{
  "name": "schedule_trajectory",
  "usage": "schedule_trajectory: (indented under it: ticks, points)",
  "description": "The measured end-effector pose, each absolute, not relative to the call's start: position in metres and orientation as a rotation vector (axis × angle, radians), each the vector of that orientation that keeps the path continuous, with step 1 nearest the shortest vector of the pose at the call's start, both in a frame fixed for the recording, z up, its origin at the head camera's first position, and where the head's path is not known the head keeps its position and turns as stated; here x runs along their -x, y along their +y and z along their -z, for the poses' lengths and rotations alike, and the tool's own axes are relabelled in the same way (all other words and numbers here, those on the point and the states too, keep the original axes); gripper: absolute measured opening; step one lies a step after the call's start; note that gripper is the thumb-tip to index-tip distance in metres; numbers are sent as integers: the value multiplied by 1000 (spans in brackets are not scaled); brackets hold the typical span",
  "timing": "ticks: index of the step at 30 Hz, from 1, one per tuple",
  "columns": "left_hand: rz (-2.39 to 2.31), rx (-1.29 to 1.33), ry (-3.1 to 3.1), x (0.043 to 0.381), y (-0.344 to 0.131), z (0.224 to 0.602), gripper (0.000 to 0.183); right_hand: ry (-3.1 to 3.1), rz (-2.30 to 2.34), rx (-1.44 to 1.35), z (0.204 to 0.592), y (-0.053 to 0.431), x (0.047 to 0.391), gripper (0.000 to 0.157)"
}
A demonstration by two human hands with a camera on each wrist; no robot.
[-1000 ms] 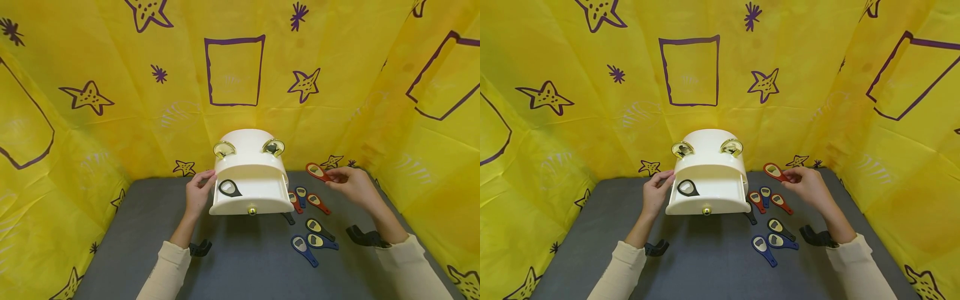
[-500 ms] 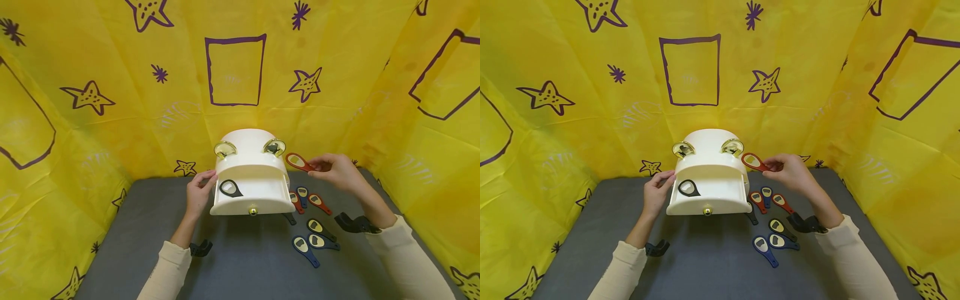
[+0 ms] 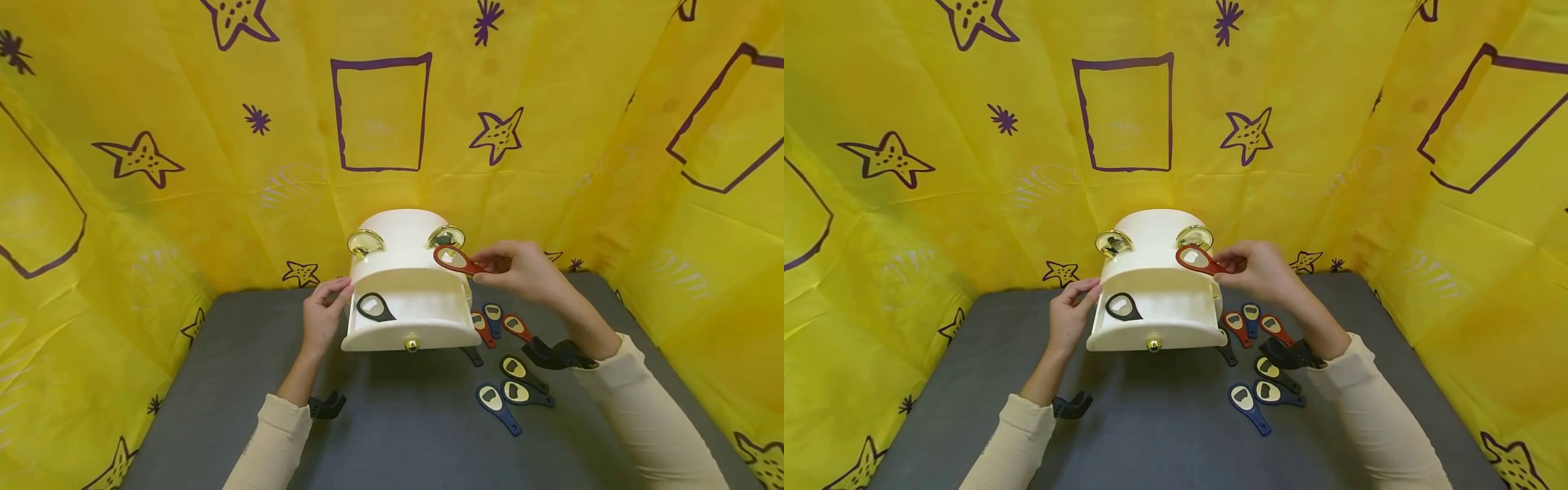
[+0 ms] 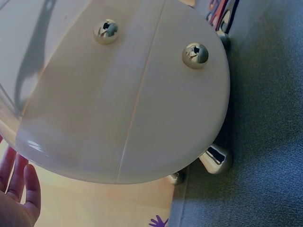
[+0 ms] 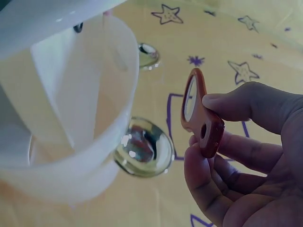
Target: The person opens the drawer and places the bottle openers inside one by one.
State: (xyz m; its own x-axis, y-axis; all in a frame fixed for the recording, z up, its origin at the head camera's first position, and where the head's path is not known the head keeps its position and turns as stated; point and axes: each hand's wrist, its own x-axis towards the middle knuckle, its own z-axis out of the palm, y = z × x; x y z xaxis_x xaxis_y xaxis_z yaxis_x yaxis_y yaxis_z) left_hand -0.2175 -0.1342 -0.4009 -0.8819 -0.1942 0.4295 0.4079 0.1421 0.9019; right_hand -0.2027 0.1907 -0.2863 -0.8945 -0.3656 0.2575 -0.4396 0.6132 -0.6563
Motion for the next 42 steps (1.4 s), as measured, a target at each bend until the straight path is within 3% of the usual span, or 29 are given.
schedule_trajectory:
  ticks: [35,42]
  points:
    - [1778,195,-1986,215,-134,399,22,-2917,-1066,-966,326,121,223,14]
    - [1794,197,-1973,216,-134,400,22,-2923,-963,-901,338,112,229,11]
